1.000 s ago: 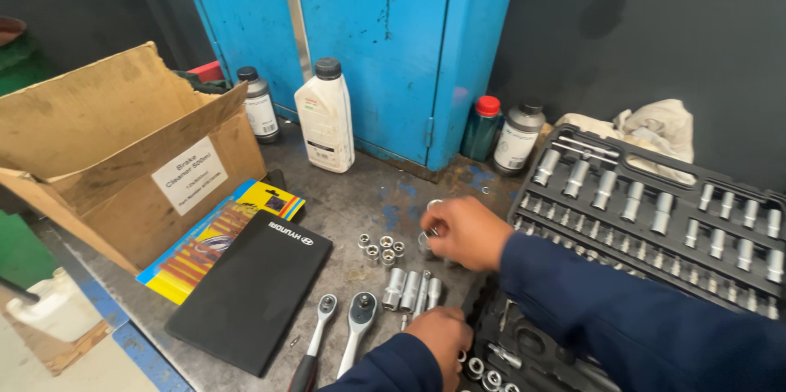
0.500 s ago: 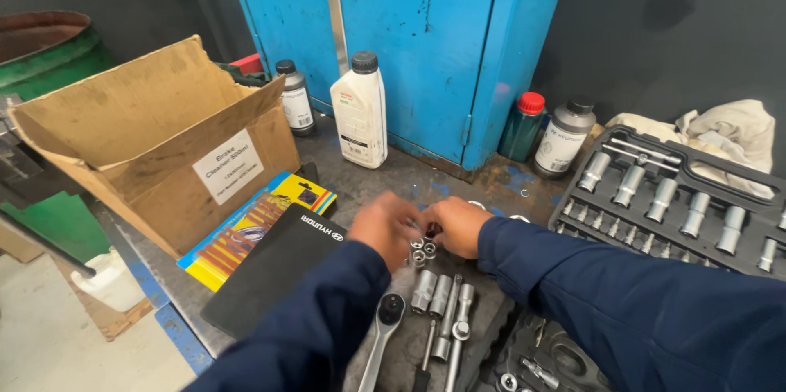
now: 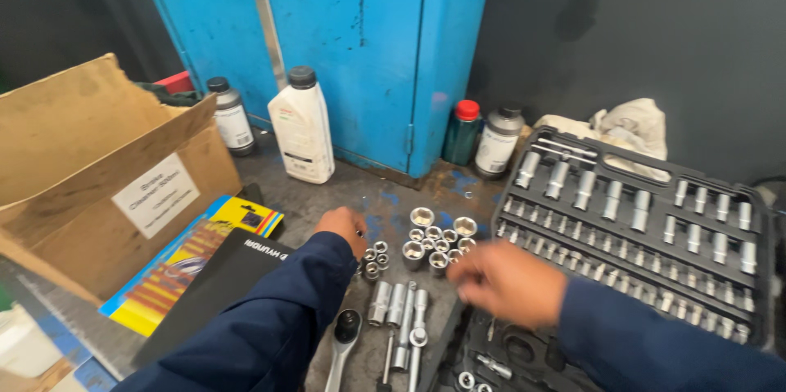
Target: The person organizes a socket and ratchet toolkit on a workbench. They pick up various sockets and ratchets, place them into their designated slots in the case, and arrange extension bars and other accessories. The person handles each item individually, ensuring they fit into the molded compartments.
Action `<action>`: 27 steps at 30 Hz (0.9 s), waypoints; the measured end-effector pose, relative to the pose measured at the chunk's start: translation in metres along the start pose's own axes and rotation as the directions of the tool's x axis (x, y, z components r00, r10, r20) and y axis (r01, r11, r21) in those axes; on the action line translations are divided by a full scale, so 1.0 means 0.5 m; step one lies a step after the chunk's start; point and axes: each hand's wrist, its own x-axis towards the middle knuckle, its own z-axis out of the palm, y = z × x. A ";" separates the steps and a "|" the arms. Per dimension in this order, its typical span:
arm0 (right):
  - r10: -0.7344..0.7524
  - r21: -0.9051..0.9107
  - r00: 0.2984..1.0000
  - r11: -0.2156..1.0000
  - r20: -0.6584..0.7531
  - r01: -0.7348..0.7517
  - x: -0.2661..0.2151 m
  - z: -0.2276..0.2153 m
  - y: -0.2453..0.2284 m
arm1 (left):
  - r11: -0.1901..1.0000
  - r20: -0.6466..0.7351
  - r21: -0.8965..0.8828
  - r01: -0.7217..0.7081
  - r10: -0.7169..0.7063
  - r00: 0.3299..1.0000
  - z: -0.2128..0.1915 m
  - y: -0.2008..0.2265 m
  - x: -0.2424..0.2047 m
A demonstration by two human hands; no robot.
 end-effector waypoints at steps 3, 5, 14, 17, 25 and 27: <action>-0.119 0.013 0.987 0.993 0.109 0.118 -0.098 0.014 0.005 | 0.995 0.038 0.024 0.093 -0.094 0.995 0.008 0.009 0.012; 0.027 0.041 0.971 0.998 0.239 -0.038 -0.140 0.027 0.014 | 0.992 0.062 0.035 0.117 -0.119 0.991 0.010 0.015 0.019; 0.252 -0.061 0.948 0.968 0.195 -0.245 -0.209 0.194 0.118 | 0.974 0.030 0.223 0.034 -0.041 0.999 -0.030 0.069 0.015; 0.245 -0.090 0.952 0.969 0.182 -0.232 -0.212 0.233 0.153 | 0.982 -0.176 0.150 -0.117 0.143 0.974 -0.016 0.133 -0.033; 0.110 -0.098 0.993 0.990 0.042 -0.105 -0.215 0.302 0.245 | 0.762 0.358 -0.240 -0.602 0.646 0.675 0.174 0.263 -0.347; 0.059 -0.097 0.998 0.994 0.029 -0.056 -0.209 0.312 0.264 | 0.751 0.327 -0.242 -0.615 0.660 0.676 0.192 0.247 -0.352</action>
